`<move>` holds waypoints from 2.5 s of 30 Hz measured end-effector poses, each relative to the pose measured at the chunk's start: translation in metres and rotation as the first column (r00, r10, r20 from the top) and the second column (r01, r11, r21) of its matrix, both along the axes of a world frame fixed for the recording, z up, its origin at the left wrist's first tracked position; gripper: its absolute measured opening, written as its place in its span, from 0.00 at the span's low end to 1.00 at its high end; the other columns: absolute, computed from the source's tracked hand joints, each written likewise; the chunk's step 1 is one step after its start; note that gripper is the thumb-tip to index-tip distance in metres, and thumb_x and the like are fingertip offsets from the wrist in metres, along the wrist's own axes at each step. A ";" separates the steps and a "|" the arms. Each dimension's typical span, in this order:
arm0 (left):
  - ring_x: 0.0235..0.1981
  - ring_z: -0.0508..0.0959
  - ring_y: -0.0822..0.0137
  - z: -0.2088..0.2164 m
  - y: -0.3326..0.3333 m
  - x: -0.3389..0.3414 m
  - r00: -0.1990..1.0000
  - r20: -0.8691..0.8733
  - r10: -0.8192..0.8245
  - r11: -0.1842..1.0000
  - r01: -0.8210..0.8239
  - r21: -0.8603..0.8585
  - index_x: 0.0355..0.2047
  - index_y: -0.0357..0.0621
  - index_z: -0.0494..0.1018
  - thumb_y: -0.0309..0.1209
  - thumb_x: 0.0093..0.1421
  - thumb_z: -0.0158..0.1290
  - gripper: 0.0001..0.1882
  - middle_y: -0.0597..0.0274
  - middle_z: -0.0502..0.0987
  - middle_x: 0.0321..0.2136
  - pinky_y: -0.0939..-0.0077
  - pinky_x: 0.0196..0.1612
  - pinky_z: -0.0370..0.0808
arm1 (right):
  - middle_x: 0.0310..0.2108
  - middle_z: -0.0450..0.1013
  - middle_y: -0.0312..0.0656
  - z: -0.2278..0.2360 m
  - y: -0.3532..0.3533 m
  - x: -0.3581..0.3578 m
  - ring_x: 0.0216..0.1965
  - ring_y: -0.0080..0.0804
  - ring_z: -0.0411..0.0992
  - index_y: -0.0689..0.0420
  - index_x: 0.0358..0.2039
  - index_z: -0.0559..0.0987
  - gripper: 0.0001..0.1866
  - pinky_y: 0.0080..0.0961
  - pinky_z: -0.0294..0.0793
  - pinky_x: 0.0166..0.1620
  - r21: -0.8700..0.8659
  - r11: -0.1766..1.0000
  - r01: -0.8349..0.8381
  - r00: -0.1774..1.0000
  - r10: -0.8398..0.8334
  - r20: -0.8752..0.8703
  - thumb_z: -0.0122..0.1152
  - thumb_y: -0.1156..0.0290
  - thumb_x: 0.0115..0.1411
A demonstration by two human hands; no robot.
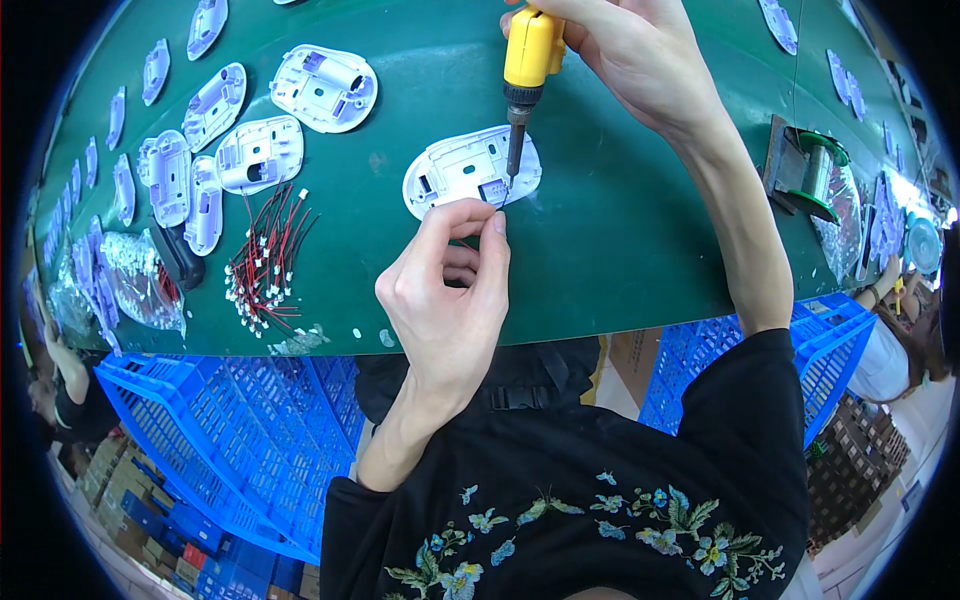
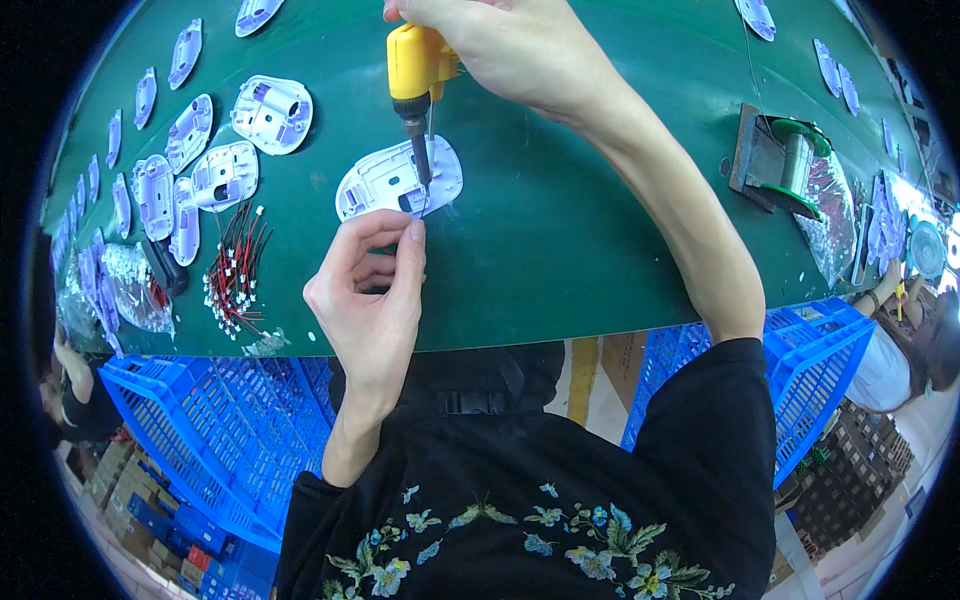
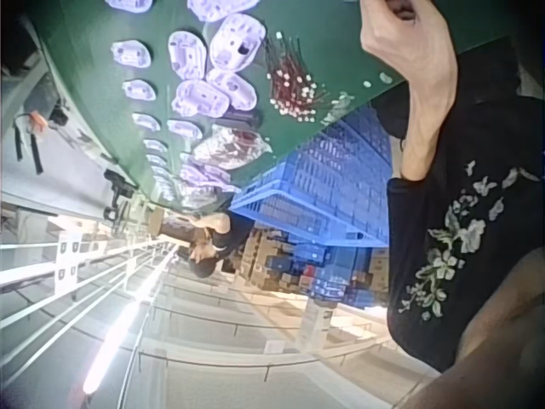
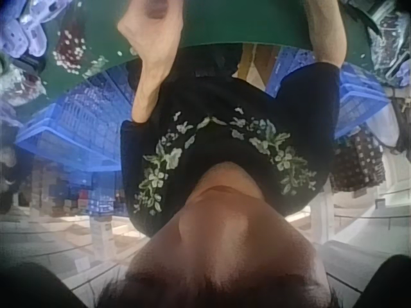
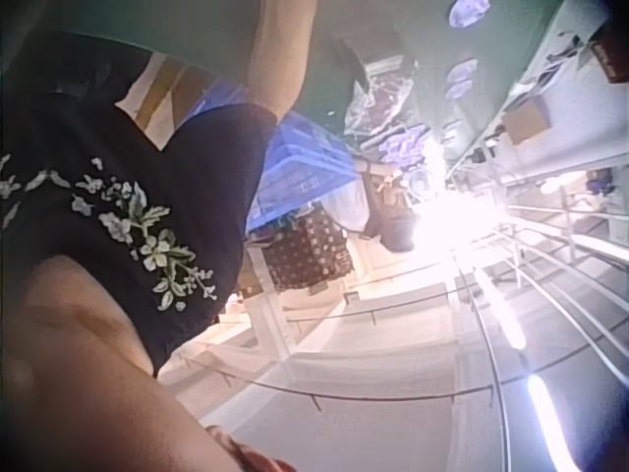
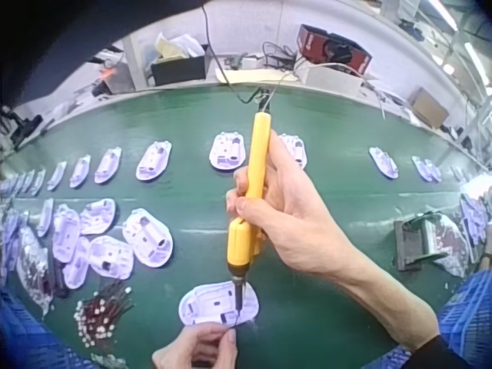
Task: The person is using a soldering iron to attach a small electronic component with red and black wires to the internal circuit area of a computer mouse shell.
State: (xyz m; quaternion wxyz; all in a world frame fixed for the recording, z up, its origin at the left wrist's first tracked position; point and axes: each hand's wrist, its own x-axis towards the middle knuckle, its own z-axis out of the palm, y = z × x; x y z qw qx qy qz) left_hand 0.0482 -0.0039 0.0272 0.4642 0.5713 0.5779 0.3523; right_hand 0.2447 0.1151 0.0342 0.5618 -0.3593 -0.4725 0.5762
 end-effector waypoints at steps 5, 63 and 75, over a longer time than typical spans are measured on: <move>0.19 0.79 0.77 -0.002 0.000 -0.002 1.000 -0.014 0.003 1.000 -0.003 0.020 0.37 0.35 0.78 0.18 0.60 0.62 0.06 0.58 0.84 0.27 0.82 0.21 0.74 | 0.43 0.63 0.39 -0.001 0.000 -0.004 0.43 0.27 0.70 0.57 0.76 0.40 0.46 0.23 0.73 0.47 0.008 1.000 -0.009 1.000 0.009 0.008 0.53 0.88 0.64; 0.15 0.74 0.83 -0.001 0.006 0.004 0.999 0.038 0.023 1.000 -0.023 0.000 0.37 0.33 0.78 0.17 0.61 0.61 0.05 0.59 0.83 0.26 0.86 0.17 0.64 | 0.43 0.63 0.39 0.013 -0.007 -0.001 0.43 0.27 0.70 0.56 0.75 0.43 0.43 0.25 0.74 0.49 0.092 0.993 -0.073 0.996 0.077 -0.046 0.52 0.87 0.65; 0.15 0.73 0.84 -0.003 0.006 0.002 0.999 0.023 0.023 1.000 -0.023 -0.005 0.37 0.34 0.78 0.17 0.60 0.61 0.05 0.60 0.83 0.26 0.87 0.17 0.64 | 0.43 0.63 0.38 0.013 -0.001 0.006 0.42 0.25 0.70 0.56 0.72 0.49 0.41 0.22 0.73 0.47 0.098 0.993 -0.064 0.991 0.075 -0.109 0.56 0.86 0.63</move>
